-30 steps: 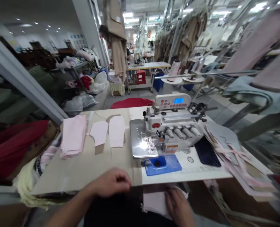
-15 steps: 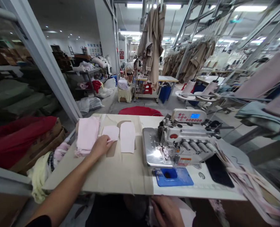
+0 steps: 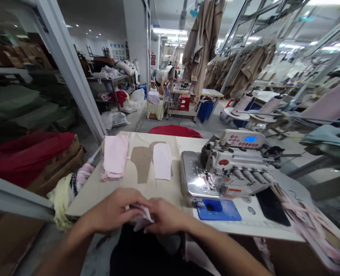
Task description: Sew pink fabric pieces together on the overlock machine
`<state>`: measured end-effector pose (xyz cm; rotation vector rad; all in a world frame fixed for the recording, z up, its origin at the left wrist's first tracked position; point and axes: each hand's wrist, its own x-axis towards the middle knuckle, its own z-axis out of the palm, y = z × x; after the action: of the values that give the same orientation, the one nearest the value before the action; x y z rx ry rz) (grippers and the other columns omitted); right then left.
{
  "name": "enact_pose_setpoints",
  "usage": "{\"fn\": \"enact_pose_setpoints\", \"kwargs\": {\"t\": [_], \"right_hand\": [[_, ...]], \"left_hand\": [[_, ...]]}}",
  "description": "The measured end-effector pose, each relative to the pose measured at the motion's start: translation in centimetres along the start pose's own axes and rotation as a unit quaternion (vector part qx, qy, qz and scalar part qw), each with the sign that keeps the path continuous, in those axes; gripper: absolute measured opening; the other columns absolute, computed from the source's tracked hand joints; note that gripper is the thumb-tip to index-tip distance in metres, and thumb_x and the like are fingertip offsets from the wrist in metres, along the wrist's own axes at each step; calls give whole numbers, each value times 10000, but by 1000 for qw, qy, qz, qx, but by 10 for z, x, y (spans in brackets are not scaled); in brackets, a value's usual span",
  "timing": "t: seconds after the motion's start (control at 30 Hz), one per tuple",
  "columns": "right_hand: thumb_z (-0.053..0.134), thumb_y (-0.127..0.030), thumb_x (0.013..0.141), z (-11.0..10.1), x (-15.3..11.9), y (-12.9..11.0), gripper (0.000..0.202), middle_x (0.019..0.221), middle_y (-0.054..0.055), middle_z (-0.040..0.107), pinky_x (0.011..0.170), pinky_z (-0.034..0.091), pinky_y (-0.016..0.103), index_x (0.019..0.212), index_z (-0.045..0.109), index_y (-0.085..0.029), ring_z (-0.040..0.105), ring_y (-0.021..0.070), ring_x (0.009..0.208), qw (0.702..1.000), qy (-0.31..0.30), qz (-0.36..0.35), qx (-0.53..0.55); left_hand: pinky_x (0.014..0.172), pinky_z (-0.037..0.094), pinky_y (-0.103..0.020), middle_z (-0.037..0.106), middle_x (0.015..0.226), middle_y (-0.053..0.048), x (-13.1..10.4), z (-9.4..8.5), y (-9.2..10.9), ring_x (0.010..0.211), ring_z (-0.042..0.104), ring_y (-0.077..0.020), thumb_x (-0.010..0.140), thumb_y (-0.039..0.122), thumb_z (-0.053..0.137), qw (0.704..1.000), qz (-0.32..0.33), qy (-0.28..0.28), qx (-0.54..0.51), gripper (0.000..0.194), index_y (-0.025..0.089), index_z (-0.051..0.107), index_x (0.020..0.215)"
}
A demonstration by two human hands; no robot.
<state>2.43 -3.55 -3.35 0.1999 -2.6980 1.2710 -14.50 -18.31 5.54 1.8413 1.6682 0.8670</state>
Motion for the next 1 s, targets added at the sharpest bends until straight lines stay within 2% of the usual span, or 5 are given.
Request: {"fn": "enact_pose_setpoints", "kwargs": {"t": [0.2,0.4,0.53,0.63,1.0], "right_hand": [[877,-394,664,-20,38,-13,670,1003,4,632,722,473,244,1233,595,-181,567,134,803,935,-44,1,352],[846,-411,704,-11,18,0,332,687,-58,589,598,392,212,857,713,-149,510,107,626,951,-208,80,214],[713,-208,820,-42,22,9,46,763,-11,643,688,383,251,841,699,-169,537,146,729,987,-13,132,-93],[592,-148,895,-53,24,12,86,889,62,668,814,378,319,901,675,-173,538,206,880,928,179,162,-284],[675,-439,923,24,-56,28,271,917,46,602,856,353,380,824,600,-198,471,234,943,944,128,96,-290]], "left_hand": [[858,538,-258,775,1053,-33,-5,-25,-3,944,715,-173,906,267,640,997,-27,50,54,268,253,727,1159],[846,542,-241,780,1044,-20,-18,-23,-6,930,723,-163,901,308,658,995,-16,50,87,265,265,727,1153],[886,545,-274,771,1080,-28,-19,-26,-40,975,714,-180,907,304,613,954,-61,244,161,264,234,713,1141],[928,538,-311,771,1070,-24,-23,-18,-73,1000,705,-198,869,246,576,920,-85,314,218,262,221,713,1090],[880,509,-330,750,943,-10,-87,44,-121,937,682,-188,778,46,475,948,-96,172,250,379,248,721,984]]}}
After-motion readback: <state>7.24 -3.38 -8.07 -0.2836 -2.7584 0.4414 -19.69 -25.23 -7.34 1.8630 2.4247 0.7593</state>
